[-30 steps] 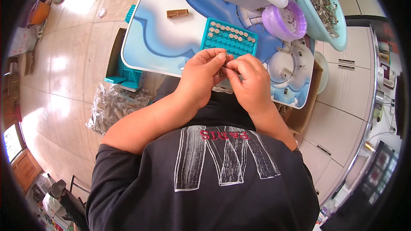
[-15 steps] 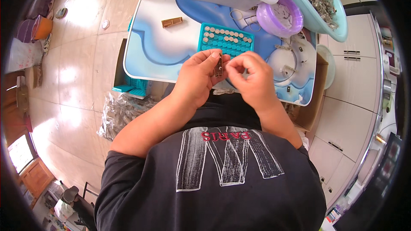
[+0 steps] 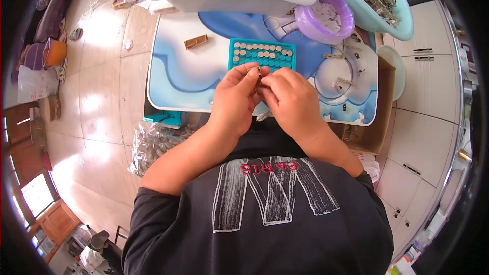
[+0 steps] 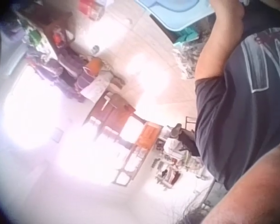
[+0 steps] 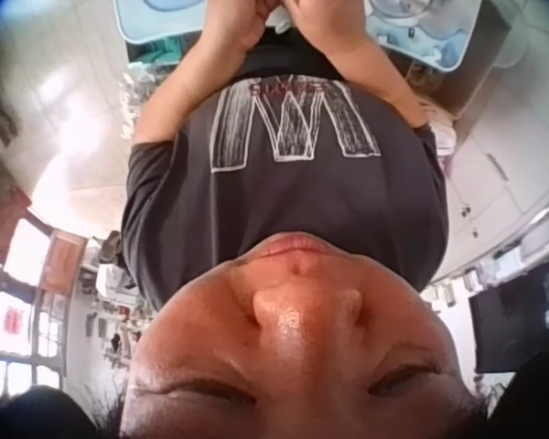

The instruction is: The person assembles small plastic and mechanical components into completed units by hand, taking parts from plastic bins and placing the finished components into a blue tray.

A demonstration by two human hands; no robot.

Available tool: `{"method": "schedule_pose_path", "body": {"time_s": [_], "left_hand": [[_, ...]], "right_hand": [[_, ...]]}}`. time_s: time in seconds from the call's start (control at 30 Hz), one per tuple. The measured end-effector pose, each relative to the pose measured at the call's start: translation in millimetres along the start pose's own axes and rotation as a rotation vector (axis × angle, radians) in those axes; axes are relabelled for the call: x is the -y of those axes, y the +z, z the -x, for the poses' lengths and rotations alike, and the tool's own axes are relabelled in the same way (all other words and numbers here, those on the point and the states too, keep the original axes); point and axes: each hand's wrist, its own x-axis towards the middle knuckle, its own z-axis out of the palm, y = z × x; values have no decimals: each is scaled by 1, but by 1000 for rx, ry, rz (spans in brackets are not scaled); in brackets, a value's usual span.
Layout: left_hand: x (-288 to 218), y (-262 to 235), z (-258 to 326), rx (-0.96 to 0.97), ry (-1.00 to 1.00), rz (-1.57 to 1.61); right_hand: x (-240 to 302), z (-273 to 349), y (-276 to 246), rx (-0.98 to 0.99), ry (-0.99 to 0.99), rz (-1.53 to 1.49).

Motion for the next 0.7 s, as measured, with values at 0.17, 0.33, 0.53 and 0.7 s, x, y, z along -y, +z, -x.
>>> {"method": "schedule_pose_path", "body": {"time_s": [0.17, 0.33, 0.53, 0.7], "left_hand": [[1, 7, 0, -49, 29, -2], [-7, 17, 2, 3, 69, 67], [-10, 26, 0, 21, 327, -405], [2, 38, 7, 76, 792, -1067]], "right_hand": [[-4, 3, 8, 3, 10, 21], [-8, 9, 9, -224, 548, -950], [-10, 7, 5, -233, 1128, -1756], [-17, 9, 11, -245, 1225, -2082]]}}
